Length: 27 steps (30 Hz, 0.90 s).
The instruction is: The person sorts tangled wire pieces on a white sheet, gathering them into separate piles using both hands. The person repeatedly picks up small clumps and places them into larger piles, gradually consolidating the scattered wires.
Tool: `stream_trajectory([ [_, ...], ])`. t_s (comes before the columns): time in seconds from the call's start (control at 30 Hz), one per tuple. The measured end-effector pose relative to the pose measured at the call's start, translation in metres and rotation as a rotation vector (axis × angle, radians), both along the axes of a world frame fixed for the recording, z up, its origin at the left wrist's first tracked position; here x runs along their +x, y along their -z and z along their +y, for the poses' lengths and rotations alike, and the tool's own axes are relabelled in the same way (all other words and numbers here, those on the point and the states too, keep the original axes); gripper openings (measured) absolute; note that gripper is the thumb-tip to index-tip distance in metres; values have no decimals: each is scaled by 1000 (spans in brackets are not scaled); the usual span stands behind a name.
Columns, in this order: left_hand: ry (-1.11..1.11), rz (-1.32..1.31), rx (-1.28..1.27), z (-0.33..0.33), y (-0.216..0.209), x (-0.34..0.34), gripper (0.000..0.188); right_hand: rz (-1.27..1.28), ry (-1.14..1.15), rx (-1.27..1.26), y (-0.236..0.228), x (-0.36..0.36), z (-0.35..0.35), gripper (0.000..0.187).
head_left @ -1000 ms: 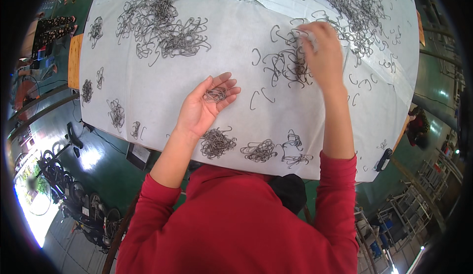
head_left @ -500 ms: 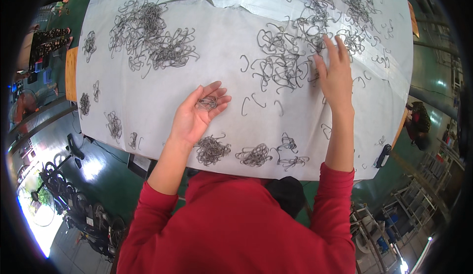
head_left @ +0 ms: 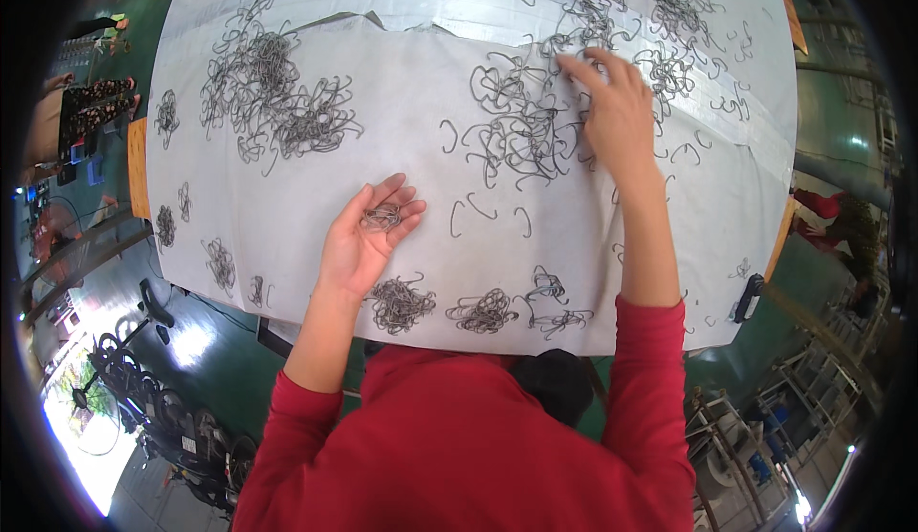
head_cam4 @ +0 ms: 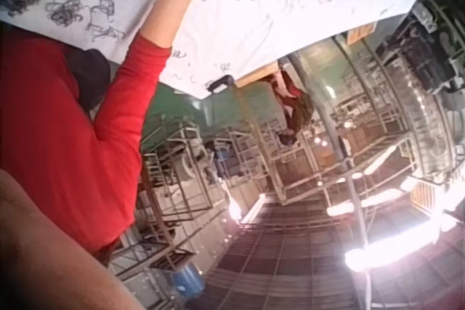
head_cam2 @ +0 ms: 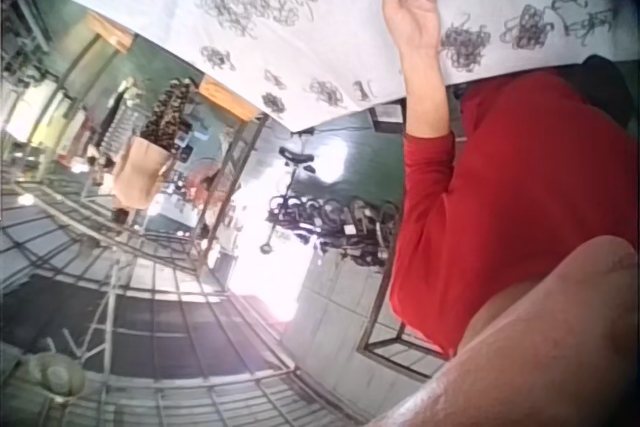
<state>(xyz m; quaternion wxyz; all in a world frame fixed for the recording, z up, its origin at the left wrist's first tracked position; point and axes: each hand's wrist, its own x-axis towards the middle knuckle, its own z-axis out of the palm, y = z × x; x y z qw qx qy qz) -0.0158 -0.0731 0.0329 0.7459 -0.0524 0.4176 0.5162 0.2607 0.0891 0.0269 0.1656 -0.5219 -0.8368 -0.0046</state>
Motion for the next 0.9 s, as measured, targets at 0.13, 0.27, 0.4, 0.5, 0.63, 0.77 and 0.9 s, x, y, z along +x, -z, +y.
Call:
stream_trajectory([
  [0.13,-14,5,-3,0,-1,0,38,76,94,74,-9,7,25,27],
  [0.27,23,1,-17,8,-6,8,39,253,41,-255,-16,-18,18,9],
  [0.4,107,-40,41,26,-14,30,40,71,33,-340,-12,-33,17,12],
  [0.5,165,-90,69,41,-13,46,41,25,52,-275,-10,-32,16,13],
  [0.63,193,-112,60,56,-13,62,41,298,120,-461,-22,-26,1,13],
  [0.77,161,-177,17,66,-11,76,40,631,28,-787,-60,-33,-44,12],
  [0.9,135,-209,11,64,-10,84,38,629,85,-608,-53,-20,-51,14],
])
